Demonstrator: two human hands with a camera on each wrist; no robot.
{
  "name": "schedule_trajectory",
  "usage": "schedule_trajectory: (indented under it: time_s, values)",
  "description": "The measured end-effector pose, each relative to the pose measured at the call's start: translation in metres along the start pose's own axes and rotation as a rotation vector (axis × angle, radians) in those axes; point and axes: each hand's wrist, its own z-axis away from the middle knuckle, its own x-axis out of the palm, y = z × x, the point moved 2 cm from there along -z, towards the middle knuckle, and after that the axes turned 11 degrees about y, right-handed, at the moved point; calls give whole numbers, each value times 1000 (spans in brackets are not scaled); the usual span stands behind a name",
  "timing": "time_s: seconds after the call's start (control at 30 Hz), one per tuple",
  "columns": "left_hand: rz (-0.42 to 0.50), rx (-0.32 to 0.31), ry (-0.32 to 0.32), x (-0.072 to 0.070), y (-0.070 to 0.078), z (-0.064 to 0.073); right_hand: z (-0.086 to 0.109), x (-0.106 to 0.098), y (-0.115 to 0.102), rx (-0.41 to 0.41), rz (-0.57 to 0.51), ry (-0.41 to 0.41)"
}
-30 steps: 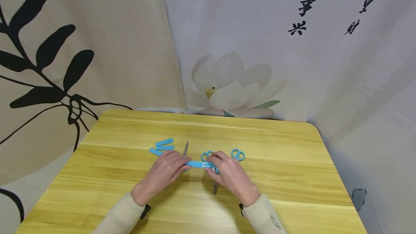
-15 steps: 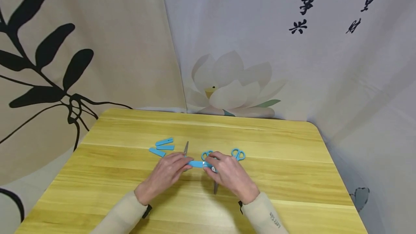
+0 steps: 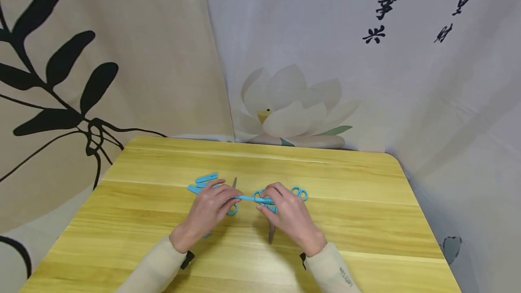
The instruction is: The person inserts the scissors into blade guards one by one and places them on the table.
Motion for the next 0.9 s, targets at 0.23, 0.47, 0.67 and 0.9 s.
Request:
schedule_trajectory:
  time_s: [0.23, 0.47, 0.67, 0.9]
  values:
    - [47, -25, 18, -3, -1, 1, 0, -3, 0, 39, -87, -11]
    - [174, -170, -90, -3, -2, 2, -1, -3, -2, -28, 29, -28]
    - [155, -150, -136, -4, -4, 4, -2, -1, -2, -82, 15, -28]
    - [-14, 6, -168, -6, -4, 6, -2, 1, -4, -92, 25, -50]
